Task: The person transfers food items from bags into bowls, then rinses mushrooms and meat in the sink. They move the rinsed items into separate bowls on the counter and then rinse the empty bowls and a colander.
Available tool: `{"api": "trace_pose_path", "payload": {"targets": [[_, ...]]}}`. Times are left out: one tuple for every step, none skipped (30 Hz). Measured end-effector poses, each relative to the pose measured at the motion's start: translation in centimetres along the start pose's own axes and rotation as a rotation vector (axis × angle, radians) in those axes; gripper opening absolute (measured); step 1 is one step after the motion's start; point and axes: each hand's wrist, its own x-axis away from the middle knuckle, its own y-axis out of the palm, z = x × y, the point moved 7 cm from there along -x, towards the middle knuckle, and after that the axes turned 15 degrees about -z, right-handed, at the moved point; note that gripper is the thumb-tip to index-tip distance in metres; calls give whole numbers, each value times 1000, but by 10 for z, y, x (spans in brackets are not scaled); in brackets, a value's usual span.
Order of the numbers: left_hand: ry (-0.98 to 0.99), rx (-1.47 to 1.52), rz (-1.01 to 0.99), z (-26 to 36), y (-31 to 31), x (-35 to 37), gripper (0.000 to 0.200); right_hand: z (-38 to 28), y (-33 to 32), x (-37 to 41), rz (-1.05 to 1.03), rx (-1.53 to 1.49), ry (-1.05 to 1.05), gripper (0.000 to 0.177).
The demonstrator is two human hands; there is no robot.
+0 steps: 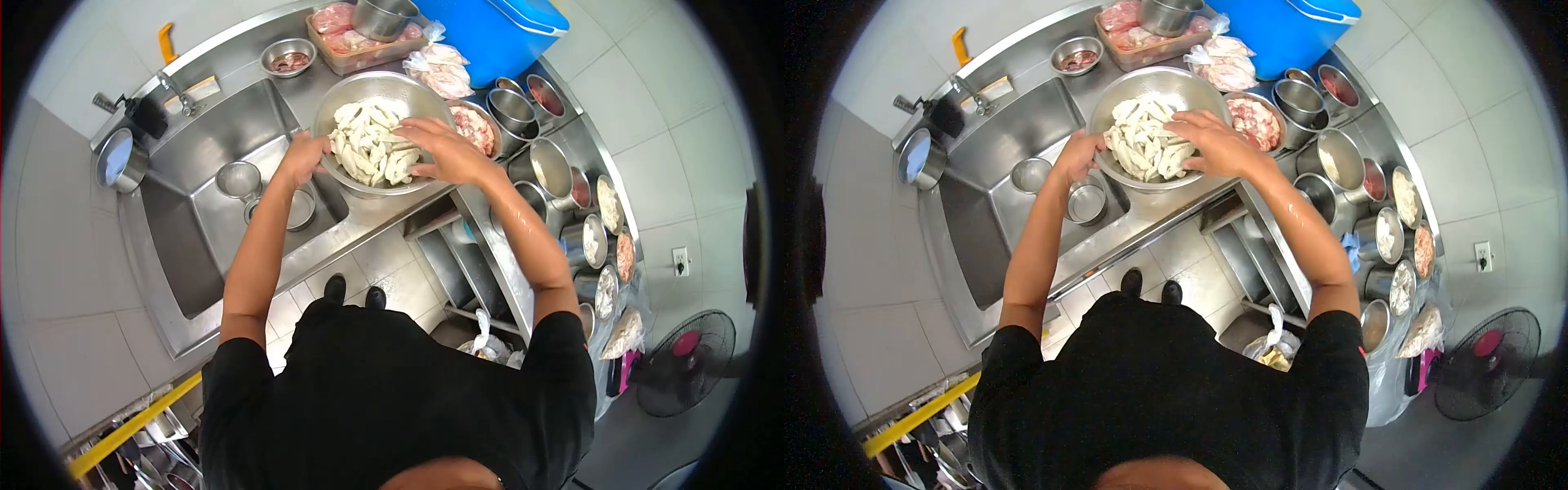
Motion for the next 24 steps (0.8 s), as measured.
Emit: {"api": "trace_pose_path", "payload": {"targets": [[-6, -2, -4, -1, -1, -2, 15, 4, 5, -11, -93, 23, -10, 77], [-11, -4, -7, -1, -2, -3, 12, 7, 9, -21, -159, 46, -13, 84], [-35, -39, -51, 1, -2, -4, 13, 9, 11, -29, -215, 66, -16, 91], [-53, -65, -83, -4, -5, -9, 12, 10, 13, -36, -247, 94, -6, 95], [-71, -95, -125, -9, -7, -15, 12, 12, 15, -44, -278, 122, 4, 99], [-69, -100, -142, -8, -6, -15, 12, 14, 17, -50, -335, 112, 14, 107], [-75, -117, -102, -8, -7, -13, 23, 13, 21, -53, -364, 103, 8, 107], [-80, -140, -70, -8, -8, -11, 35, 11, 25, -58, -369, 103, -2, 107], [-74, -136, -37, -16, -16, -17, 39, 10, 30, -60, -365, 98, -6, 107], [-71, -135, -20, -34, -30, -30, 42, 10, 33, -61, -346, 90, -6, 107], [-60, -113, -29, -44, -35, -39, 35, 12, 34, -62, -320, 87, 3, 107], [-50, -78, -52, -46, -35, -39, 29, 15, 35, -62, -292, 84, 21, 106], [-46, -42, -80, -45, -33, -36, 22, 19, 34, -60, -268, 82, 37, 106], [-42, -15, -98, -43, -32, -34, 15, 23, 34, -57, -255, 75, 59, 106], [-42, -17, -104, -38, -27, -30, 9, 24, 36, -56, -261, 82, 83, 106], [-44, -38, -103, -34, -23, -24, 5, 19, 33, -50, -289, 91, 117, 104], [-41, -94, -44, -24, -15, -16, 5, 25, 39, -52, -215, 99, 94, 103], [-49, -85, -59, -14, 2, -7, 3, 30, 45, -53, -143, 107, 65, 102], [-63, -47, -93, -14, 7, -6, 4, 27, 43, -51, -121, 94, 89, 102], [-74, -36, -113, -13, 9, -8, 5, 24, 45, -50, -145, 84, 122, 100], [-86, -25, -133, -12, 12, -10, 6, 21, 47, -47, -175, 73, 149, 98], [-98, 4, -148, -14, 10, -10, 7, 17, 47, -44, -164, 61, 155, 98], [-101, 17, -151, -16, 9, -10, 8, 13, 47, -44, -191, 47, 150, 96], [-105, 29, -153, -16, 9, -10, 9, 10, 48, -46, -220, 35, 140, 94]]}}
